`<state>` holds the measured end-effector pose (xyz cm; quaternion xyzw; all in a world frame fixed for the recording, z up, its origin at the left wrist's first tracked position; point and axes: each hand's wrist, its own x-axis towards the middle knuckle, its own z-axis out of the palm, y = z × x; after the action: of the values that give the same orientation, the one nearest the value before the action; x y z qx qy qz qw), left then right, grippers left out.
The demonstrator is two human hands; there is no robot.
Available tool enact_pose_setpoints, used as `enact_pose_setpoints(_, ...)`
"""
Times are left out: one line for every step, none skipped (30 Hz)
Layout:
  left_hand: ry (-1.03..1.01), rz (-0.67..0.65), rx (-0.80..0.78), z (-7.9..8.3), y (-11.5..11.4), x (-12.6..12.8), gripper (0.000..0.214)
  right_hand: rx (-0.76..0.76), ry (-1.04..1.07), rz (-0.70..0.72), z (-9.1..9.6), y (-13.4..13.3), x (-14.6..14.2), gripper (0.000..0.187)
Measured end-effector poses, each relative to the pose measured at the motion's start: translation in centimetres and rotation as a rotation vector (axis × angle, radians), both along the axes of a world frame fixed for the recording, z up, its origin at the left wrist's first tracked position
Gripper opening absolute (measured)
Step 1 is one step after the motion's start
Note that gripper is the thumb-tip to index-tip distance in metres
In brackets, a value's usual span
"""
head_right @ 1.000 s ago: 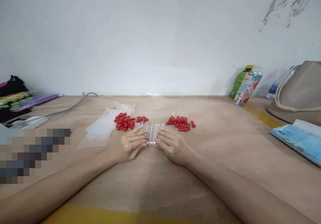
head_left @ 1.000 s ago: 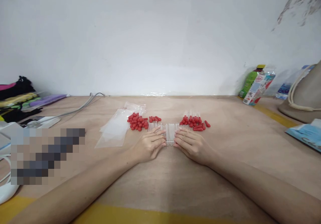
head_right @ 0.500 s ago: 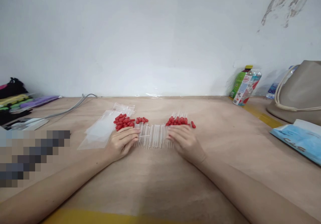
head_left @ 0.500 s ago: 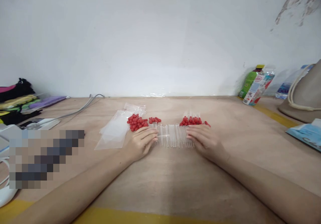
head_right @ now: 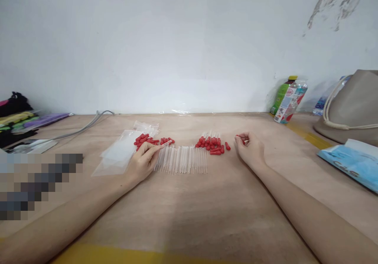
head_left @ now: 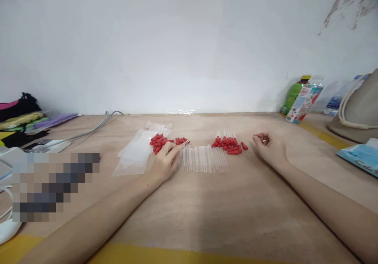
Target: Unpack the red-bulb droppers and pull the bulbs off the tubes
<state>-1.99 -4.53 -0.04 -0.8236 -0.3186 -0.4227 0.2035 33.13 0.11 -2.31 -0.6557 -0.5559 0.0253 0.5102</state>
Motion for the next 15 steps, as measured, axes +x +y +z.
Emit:
enact_pose_setpoints(0.016,0.004,0.008,0.05,-0.05,0.09,0.026,-0.016,-0.014,0.006,-0.06,0.0,-0.01,0.026)
enact_pose_setpoints(0.035,0.012,0.015,0.11,-0.11,0.19,0.024,-0.027,-0.028,0.016,-0.1,-0.02,-0.03,0.026)
enact_pose_setpoints(0.053,0.022,0.021,0.17,-0.18,0.29,0.022,-0.038,-0.041,0.023,-0.13,-0.04,-0.06,0.026)
enact_pose_setpoints(0.07,0.031,0.025,0.22,-0.26,0.39,0.021,-0.051,-0.051,0.028,-0.14,-0.07,-0.08,0.026)
enact_pose_setpoints(0.084,0.037,0.029,0.26,-0.33,0.47,0.02,-0.067,-0.058,0.031,-0.15,-0.09,-0.09,0.026)
enact_pose_setpoints(0.093,0.042,0.031,0.3,-0.38,0.54,0.019,-0.084,-0.063,0.031,-0.16,-0.1,-0.09,0.025)
enact_pose_setpoints(0.097,0.043,0.031,0.33,-0.42,0.59,0.019,-0.101,-0.066,0.034,-0.18,-0.09,-0.08,0.025)
enact_pose_setpoints(0.098,0.037,0.03,0.35,-0.45,0.64,0.019,-0.114,-0.069,0.043,-0.21,-0.07,-0.07,0.025)
enact_pose_setpoints(0.098,0.024,0.024,0.35,-0.45,0.69,0.019,-0.122,-0.071,0.056,-0.27,-0.03,-0.07,0.025)
enact_pose_setpoints(0.097,0.007,0.013,0.32,-0.46,0.73,0.019,-0.125,-0.072,0.071,-0.34,0.03,-0.08,0.025)
enact_pose_setpoints(0.098,-0.013,-0.004,0.26,-0.45,0.76,0.02,-0.126,-0.068,0.084,-0.44,0.1,-0.09,0.026)
enact_pose_setpoints(0.1,-0.035,-0.027,0.16,-0.45,0.78,0.02,-0.126,-0.06,0.095,-0.57,0.19,-0.11,0.026)
enact_pose_setpoints(0.101,-0.056,-0.052,0.03,-0.46,0.8,0.021,-0.126,-0.048,0.102,-0.71,0.3,-0.12,0.027)
enact_pose_setpoints(0.101,-0.076,-0.078,-0.12,-0.48,0.8,0.021,-0.123,-0.034,0.104,-0.86,0.42,-0.13,0.028)
enact_pose_setpoints(0.098,-0.096,-0.102,-0.28,-0.51,0.8,0.021,-0.118,-0.018,0.103,-1.02,0.55,-0.13,0.029)
